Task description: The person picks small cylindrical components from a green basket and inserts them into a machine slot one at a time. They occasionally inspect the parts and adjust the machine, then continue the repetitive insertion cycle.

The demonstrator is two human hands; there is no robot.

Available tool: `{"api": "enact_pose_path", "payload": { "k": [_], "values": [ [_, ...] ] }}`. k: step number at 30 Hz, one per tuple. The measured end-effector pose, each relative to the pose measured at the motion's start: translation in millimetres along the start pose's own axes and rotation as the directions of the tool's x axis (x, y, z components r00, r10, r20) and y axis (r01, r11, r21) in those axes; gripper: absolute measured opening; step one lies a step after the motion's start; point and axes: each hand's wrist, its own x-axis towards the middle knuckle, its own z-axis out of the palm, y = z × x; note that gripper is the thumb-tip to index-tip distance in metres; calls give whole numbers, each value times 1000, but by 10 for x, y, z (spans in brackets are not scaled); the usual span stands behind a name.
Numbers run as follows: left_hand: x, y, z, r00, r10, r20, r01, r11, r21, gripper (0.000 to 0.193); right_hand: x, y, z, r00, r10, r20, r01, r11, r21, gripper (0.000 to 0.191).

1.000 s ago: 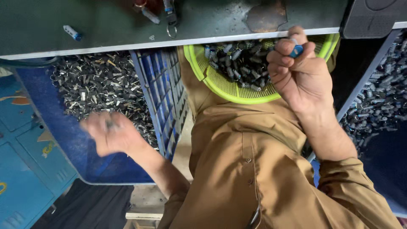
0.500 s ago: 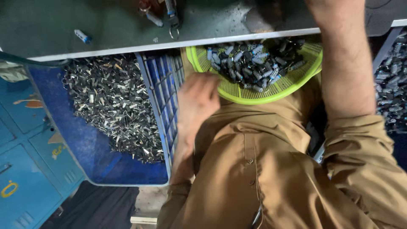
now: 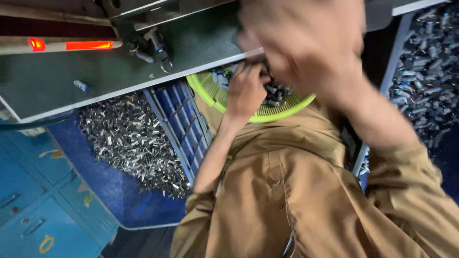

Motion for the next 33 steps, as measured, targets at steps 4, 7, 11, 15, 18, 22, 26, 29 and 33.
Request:
{"api": "enact_pose_path", "payload": {
  "k": [4,7,11,15,18,22,26,29,33],
  "values": [
    [-354,238,-446,980,-197,4,184,911,-370,25,-456,-448,203,924,334,185,-382,826,414,22],
    [-405,404,-525,952,-300,-56,221,805,-550,41,-779,-684,363,775,576,260,-609,570,552,27],
    [-352,477,-600,971,-235,-31,142,680,-720,17,-1016,-807,460,710,688,150,-601,481,638,22],
    [-307,509,-731,977,-204,-58,117,745,-657,10,-1027,-855,484,700,692,176,-566,388,728,17],
    [-267,569,-817,972,-228,-61,138,760,-636,9,-989,-874,523,716,666,210,-542,340,769,34],
    [-269,688,-920,948,-318,12,240,691,-682,10,-991,-818,575,564,764,312,-601,121,790,34],
    [-359,674,-1044,958,-189,-216,48,847,-529,6,-962,-682,576,164,764,624,-132,-610,782,31],
    [-418,531,-1056,949,-188,-254,68,907,-416,7,-849,-563,502,280,711,645,-157,-628,762,29],
    [-523,317,-959,859,-509,54,368,541,-756,16,-547,-240,390,708,701,83,-485,397,779,21]
  ]
}}
